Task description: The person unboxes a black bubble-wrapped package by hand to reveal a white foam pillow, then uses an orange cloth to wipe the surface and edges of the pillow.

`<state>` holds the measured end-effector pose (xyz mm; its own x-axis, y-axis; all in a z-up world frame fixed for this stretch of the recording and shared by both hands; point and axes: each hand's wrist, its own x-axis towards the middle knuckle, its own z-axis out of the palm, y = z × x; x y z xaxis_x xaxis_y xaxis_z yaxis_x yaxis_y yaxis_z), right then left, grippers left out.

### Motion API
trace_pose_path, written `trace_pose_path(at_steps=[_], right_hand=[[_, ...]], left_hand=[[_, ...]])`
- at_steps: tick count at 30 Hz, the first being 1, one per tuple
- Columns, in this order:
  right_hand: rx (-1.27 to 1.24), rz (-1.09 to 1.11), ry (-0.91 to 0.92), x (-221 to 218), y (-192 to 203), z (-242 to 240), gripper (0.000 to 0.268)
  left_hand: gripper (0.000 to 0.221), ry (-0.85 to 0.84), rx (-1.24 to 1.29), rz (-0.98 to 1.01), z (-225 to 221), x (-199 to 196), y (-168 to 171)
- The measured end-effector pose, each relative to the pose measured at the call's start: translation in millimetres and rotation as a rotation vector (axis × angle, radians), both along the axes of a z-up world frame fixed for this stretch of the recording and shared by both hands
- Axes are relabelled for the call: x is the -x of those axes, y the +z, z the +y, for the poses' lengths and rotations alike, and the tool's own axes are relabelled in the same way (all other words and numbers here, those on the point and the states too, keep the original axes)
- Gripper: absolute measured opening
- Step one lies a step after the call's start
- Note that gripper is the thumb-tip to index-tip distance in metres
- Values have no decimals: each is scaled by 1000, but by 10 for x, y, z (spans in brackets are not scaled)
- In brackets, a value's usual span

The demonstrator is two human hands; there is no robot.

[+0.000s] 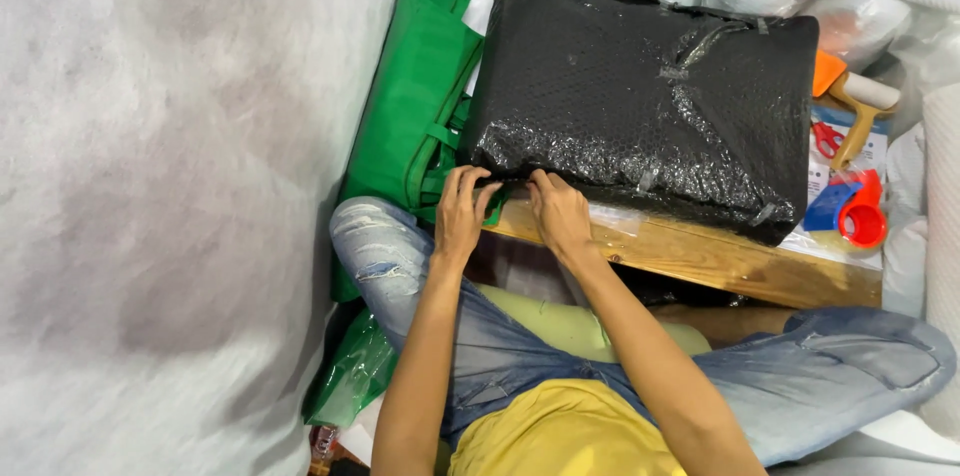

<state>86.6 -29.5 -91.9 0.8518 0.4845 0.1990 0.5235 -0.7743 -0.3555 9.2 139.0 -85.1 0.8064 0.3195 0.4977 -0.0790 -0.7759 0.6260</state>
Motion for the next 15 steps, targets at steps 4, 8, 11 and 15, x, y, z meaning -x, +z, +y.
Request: trace_pose_path(at_steps=[4,8,11,15], right_hand=[[-21,60,-14,-1,121,-14,13],[-47,83,2,11,201,-8,12],[-61,95,0,48,269,18,12],[-62,121,0,58,335,5,14]], left_hand=[[41,-36,-92,79,74,-5,-77],[20,-20,-161,73,139,-57,-49],[19,-28,-209,43,178,-56,-39],[29,-68,-364,2,255,-61,173]])
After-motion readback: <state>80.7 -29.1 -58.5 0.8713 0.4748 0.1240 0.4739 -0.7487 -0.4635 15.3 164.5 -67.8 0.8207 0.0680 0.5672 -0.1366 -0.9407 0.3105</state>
